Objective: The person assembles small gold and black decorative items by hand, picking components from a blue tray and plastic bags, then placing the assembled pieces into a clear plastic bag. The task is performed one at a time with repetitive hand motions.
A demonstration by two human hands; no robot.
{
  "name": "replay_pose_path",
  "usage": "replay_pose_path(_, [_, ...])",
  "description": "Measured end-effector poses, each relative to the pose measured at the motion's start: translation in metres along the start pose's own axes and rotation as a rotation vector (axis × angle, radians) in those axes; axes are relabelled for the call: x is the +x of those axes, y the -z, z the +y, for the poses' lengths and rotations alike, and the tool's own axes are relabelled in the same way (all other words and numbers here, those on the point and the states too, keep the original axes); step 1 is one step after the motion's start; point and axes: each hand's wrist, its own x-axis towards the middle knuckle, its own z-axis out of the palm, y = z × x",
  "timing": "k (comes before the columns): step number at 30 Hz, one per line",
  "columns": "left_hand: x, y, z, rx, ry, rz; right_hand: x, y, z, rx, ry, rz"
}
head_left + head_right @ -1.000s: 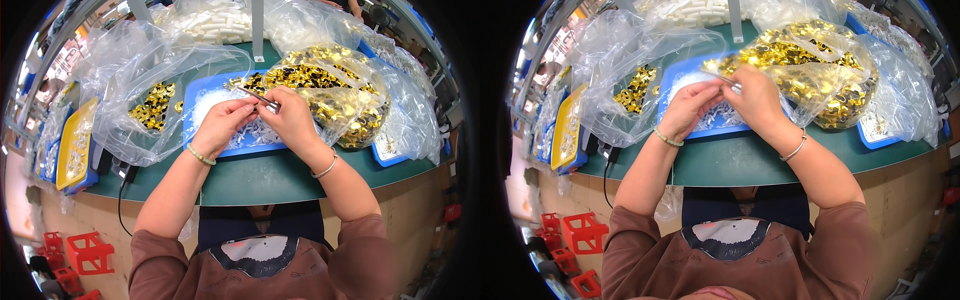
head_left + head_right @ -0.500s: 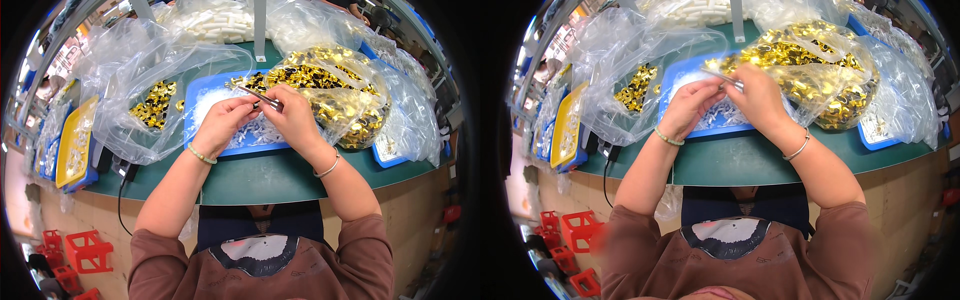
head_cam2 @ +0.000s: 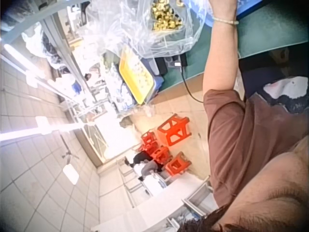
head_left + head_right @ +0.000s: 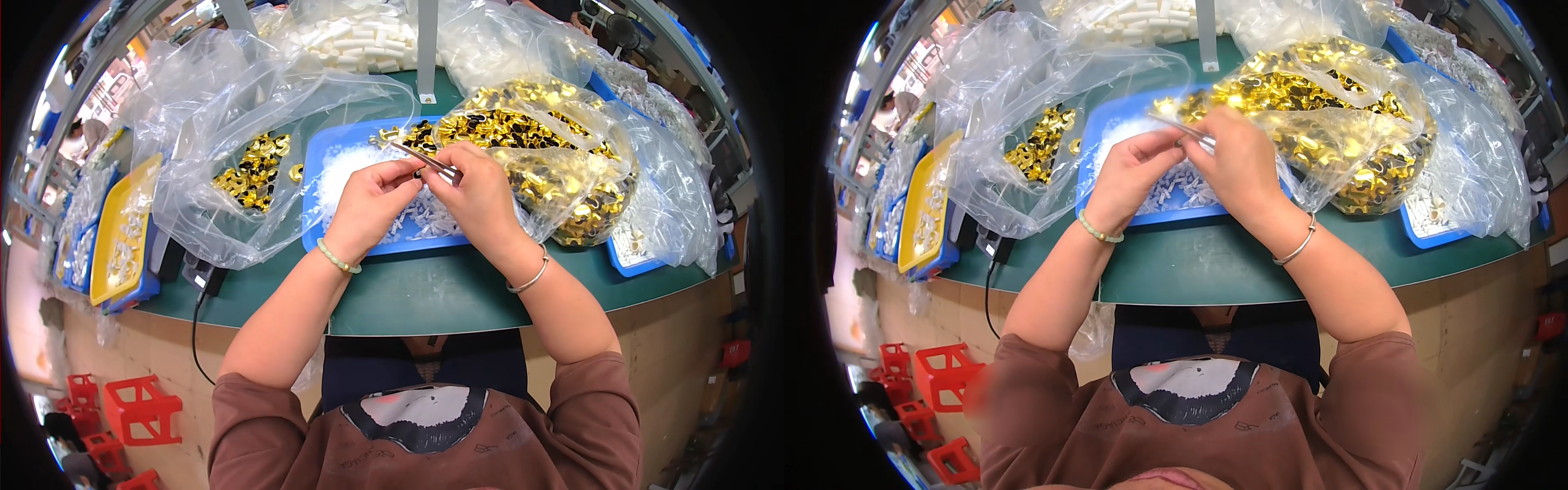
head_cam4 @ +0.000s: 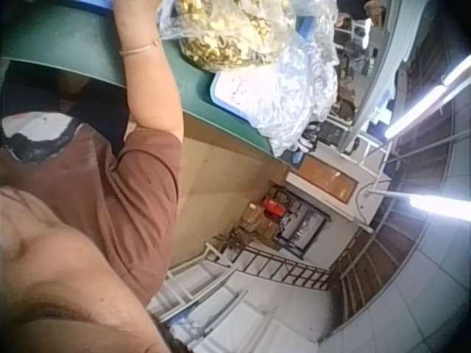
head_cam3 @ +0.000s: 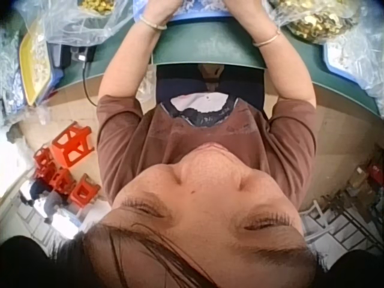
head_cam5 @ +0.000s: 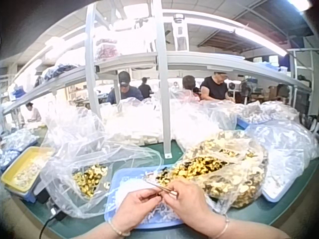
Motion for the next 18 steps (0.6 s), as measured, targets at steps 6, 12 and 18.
replay_pose_path(6, [-0.002,-0.001,0.003,0.013,0.011,0.026,0.000,0.001,0.004,0.024,-0.008,0.000])
replay_pose_path(12, [-0.003,-0.003,0.008,0.004,-0.013,0.004,0.001,0.003,0.002,0.067,-0.076,-0.018])
replay_pose_path(18, [-0.004,-0.008,0.010,-0.017,-0.047,-0.008,-0.001,0.003,-0.003,0.179,-0.152,-0.058])
